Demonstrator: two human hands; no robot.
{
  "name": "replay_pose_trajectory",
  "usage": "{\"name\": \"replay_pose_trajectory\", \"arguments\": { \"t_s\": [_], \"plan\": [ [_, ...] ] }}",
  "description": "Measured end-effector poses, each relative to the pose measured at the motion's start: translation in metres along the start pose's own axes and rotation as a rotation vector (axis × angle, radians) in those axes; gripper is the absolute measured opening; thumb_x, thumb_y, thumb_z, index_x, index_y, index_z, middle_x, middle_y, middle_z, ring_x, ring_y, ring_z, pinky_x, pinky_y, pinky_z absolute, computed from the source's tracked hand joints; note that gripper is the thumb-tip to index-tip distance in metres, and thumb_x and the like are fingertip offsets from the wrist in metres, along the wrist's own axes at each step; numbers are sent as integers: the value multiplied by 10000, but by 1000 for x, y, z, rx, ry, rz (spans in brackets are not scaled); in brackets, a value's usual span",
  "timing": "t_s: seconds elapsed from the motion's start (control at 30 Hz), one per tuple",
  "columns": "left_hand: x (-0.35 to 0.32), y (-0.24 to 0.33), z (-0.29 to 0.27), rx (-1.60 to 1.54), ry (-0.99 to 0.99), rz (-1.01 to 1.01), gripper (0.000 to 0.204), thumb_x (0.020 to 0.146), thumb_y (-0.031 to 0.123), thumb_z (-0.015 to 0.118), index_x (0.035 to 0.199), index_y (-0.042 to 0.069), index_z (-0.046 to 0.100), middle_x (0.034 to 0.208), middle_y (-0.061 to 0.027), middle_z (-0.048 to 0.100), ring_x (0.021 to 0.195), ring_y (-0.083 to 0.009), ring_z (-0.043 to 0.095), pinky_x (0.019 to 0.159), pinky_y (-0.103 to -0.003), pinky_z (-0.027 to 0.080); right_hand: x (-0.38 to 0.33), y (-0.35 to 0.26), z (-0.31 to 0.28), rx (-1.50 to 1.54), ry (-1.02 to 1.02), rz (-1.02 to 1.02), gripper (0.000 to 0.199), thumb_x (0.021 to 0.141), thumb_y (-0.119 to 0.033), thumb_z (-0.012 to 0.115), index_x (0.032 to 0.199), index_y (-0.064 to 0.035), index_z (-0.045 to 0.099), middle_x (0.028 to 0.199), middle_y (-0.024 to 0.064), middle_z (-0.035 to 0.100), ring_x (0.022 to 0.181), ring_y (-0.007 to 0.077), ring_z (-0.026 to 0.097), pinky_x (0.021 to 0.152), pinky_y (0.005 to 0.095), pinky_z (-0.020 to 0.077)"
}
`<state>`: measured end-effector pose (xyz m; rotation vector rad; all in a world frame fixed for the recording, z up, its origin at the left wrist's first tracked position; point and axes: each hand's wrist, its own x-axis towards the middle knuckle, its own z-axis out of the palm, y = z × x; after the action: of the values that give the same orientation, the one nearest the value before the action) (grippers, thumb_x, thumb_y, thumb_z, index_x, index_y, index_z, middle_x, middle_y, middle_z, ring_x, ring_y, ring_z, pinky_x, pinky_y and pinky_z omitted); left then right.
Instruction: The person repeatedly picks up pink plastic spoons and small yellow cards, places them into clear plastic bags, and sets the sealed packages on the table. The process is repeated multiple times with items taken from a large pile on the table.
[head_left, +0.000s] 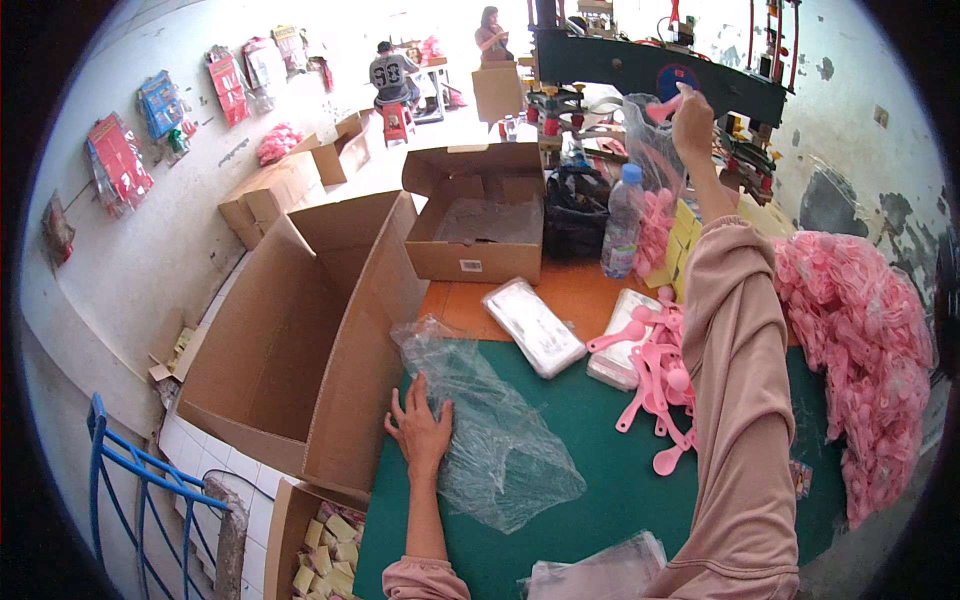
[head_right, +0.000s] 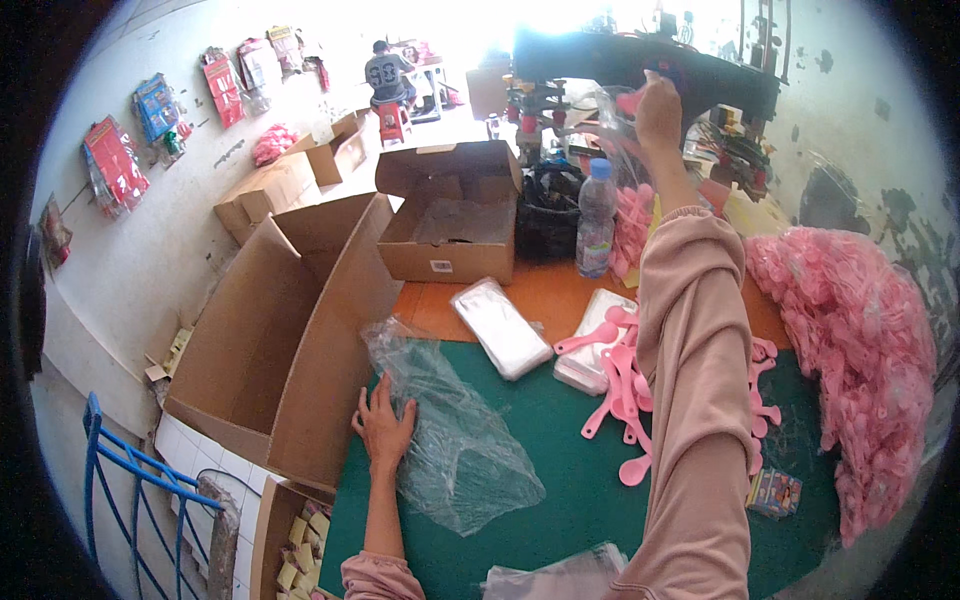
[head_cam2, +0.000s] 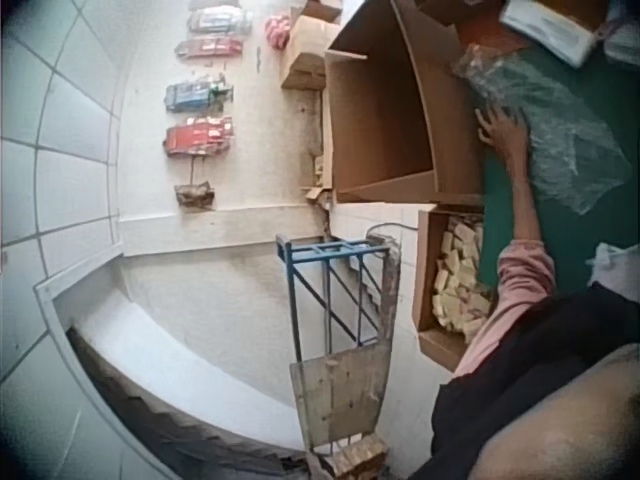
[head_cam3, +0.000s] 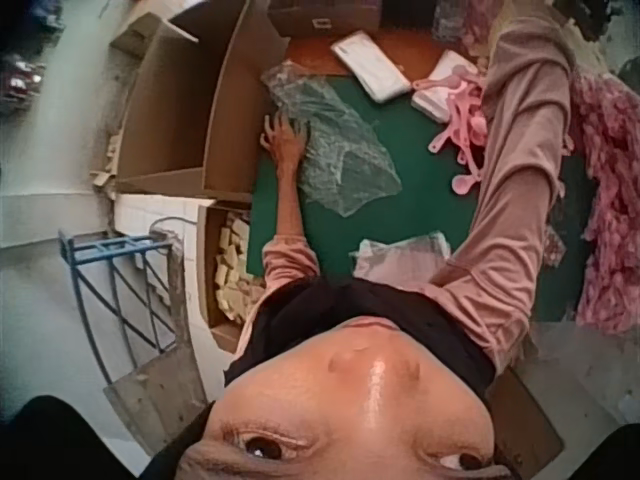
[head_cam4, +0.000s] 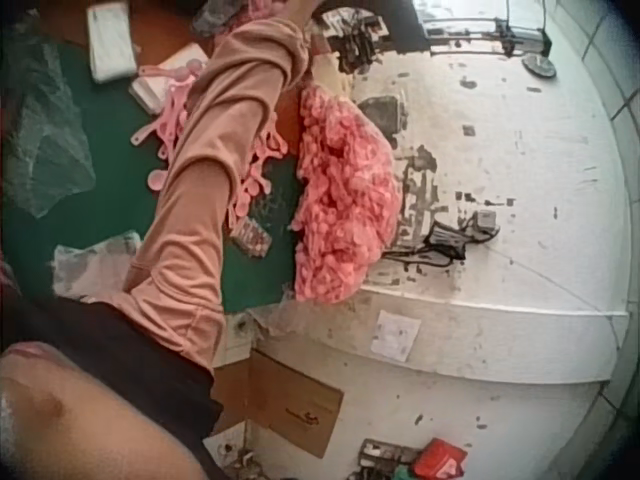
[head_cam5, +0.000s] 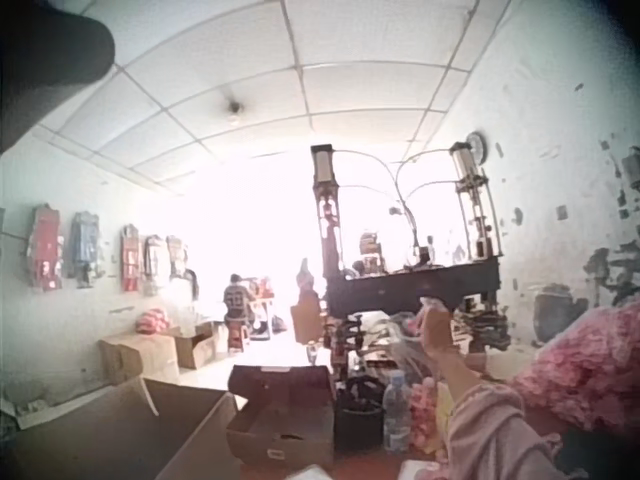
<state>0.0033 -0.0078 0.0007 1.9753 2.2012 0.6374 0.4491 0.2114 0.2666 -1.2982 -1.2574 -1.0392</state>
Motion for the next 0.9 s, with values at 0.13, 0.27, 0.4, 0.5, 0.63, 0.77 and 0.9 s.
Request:
{"name": "replay_pose_trajectory", "arguments": {
  "t_s": [0.13, 0.27, 0.4, 0.5, 0.63, 0.77, 0.9],
  "plan": [
    [-3, 0, 2, 3, 3, -3, 632, 795, 366, 546, 1344, 181, 294, 1327, -30, 386, 1267, -319, 248, 992, -534, 186, -8, 7, 13, -74, -209, 206, 589, 792, 12, 464, 1328, -137, 271, 999, 277, 549, 929, 330, 590, 767, 368, 490],
    [-2, -2, 1, -29, 28, 6, 602, 792, 349, 548, 1324, 172, 328, 1317, -22, 397, 1264, -308, 259, 988, -544, 183, -2, -3, -33, 165, -70, 112, 498, 790, -4, 495, 1260, -100, 361, 1069, 223, 508, 851, 242, 631, 664, 316, 522],
    [10, -11, 6, -213, 147, 2, 419, 806, 215, 518, 1210, 122, 455, 1207, -80, 480, 1157, -292, 394, 940, -461, 295, -25, -49, -128, 400, -488, -107, 298, 783, -2, 514, 1079, -34, 515, 1020, 126, 518, 741, 183, 612, 627, 278, 491],
    [10, -6, -5, -438, 272, -54, 303, 806, 116, 480, 1102, 62, 516, 1091, -132, 524, 1001, -292, 494, 848, -386, 387, -87, -116, -212, 650, -810, -181, 318, 763, -40, 579, 1072, -40, 504, 1058, 115, 489, 838, 170, 572, 657, 294, 480],
    [14, -25, -1, -787, 523, -119, 232, 826, 129, 476, 1023, 13, 515, 986, -141, 531, 892, -269, 540, 777, -374, 437, -172, -189, -317, 683, -1411, -207, 1037, 563, -294, 791, 1375, -180, 157, 1372, 258, 124, 1242, 433, 243, 910, 445, 402],
    [-31, 45, -35, -1800, 139, 161, 280, 865, 136, 471, 1113, 12, 439, 1018, -81, 495, 883, -175, 521, 735, -318, 453, -212, -222, -355, 909, -1253, -212, 1109, 529, -302, 803, 1381, -326, 93, 1356, 316, -186, 1262, 511, 85, 968, 472, 342],
    [-97, 77, -51, -1454, -163, 584, 282, 852, 133, 498, 1107, 23, 445, 1044, -79, 492, 893, -156, 512, 742, -304, 452, -206, -225, -365, 872, -900, -85, 957, 592, -270, 771, 1351, -347, 195, 1366, 317, -155, 1242, 532, 133, 883, 441, 426]
  ]
}}
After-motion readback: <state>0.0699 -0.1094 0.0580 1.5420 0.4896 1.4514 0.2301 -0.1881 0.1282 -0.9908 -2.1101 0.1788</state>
